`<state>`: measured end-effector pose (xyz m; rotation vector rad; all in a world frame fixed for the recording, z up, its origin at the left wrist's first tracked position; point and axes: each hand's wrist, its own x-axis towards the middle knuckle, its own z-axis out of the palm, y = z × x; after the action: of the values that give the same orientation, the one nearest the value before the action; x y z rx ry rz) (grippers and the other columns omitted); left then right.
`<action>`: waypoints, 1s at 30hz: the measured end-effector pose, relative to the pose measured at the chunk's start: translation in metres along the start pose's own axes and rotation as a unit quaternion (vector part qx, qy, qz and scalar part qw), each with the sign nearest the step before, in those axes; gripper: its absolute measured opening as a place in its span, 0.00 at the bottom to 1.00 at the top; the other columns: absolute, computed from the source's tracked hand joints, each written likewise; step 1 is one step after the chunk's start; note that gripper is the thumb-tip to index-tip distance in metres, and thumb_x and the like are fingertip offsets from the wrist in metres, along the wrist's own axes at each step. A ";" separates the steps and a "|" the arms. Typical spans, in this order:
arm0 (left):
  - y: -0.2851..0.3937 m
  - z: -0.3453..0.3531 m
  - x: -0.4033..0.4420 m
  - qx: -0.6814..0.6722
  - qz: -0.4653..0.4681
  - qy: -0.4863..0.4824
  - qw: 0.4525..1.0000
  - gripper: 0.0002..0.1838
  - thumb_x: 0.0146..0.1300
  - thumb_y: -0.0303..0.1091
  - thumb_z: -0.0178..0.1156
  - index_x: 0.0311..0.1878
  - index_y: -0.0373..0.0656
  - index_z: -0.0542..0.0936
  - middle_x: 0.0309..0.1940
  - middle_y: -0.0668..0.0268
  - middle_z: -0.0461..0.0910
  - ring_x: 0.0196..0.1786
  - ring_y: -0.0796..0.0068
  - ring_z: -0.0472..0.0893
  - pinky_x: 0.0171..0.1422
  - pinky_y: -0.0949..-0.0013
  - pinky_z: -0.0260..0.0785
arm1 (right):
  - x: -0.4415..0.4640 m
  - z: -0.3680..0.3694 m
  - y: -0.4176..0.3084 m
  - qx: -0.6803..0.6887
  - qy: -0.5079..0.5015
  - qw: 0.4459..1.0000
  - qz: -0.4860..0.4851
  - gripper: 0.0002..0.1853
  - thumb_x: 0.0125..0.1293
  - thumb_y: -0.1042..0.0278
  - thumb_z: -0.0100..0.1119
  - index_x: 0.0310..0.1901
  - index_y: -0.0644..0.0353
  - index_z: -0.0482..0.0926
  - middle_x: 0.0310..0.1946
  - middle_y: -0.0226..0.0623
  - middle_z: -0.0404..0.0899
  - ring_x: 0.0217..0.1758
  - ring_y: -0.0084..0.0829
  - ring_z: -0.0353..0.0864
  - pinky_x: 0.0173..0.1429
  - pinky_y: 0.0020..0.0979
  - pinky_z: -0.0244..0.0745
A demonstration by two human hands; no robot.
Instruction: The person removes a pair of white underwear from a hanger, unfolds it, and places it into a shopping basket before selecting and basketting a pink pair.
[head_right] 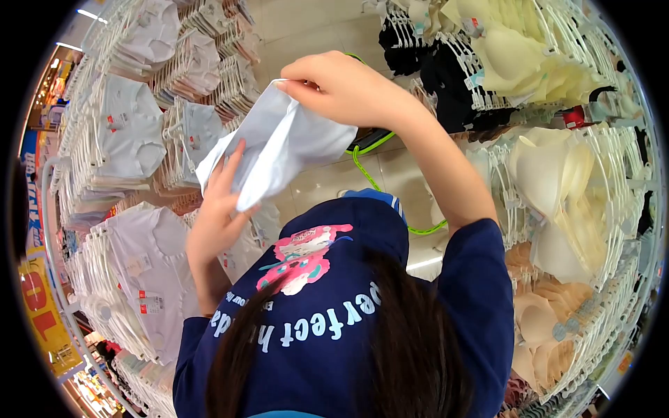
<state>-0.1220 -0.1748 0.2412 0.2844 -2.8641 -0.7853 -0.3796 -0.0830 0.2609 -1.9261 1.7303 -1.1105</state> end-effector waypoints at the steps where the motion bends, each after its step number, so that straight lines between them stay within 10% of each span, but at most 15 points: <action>1: 0.012 -0.001 -0.003 0.013 0.006 -0.001 1.000 0.12 0.54 0.31 0.56 0.41 0.45 0.82 0.68 0.47 0.52 0.66 0.41 0.55 0.69 0.52 0.43 | -0.004 0.000 -0.008 0.024 0.020 1.000 0.002 0.13 0.66 0.69 0.49 0.25 0.67 0.65 0.16 0.36 0.59 0.18 0.26 0.59 0.24 0.29 0.56; 13: 0.072 -0.020 -0.032 0.072 0.013 -0.051 0.996 0.25 0.34 0.38 0.64 0.44 0.63 0.83 0.65 0.45 0.56 0.61 0.36 0.61 0.54 0.48 0.60 | -0.071 0.009 -0.054 0.189 0.135 0.973 0.015 0.06 0.58 0.81 0.50 0.24 0.71 0.69 0.35 0.45 0.76 0.30 0.29 0.71 0.36 0.25 0.67; 28: 0.054 -0.016 -0.032 0.055 -0.004 -0.191 0.980 0.09 0.37 0.39 0.67 0.26 0.53 0.84 0.56 0.65 0.73 0.41 0.61 0.70 0.38 0.60 0.60 | -0.105 0.024 -0.055 0.100 0.151 0.980 0.085 0.07 0.56 0.79 0.53 0.22 0.68 0.71 0.45 0.50 0.75 0.37 0.33 0.74 0.37 0.27 0.67; 30: 0.057 -0.015 -0.030 0.028 -0.065 -0.202 0.977 0.10 0.41 0.40 0.69 0.28 0.49 0.84 0.49 0.67 0.78 0.52 0.54 0.69 0.49 0.55 0.56 | -0.107 0.025 -0.053 0.093 0.157 0.980 0.075 0.06 0.56 0.79 0.54 0.23 0.68 0.71 0.45 0.50 0.75 0.38 0.34 0.74 0.37 0.27 0.68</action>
<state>-0.0977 -0.1268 0.2802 0.3585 -3.2813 -0.8746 -0.3211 0.0231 0.2463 -1.5470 1.8154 -1.5240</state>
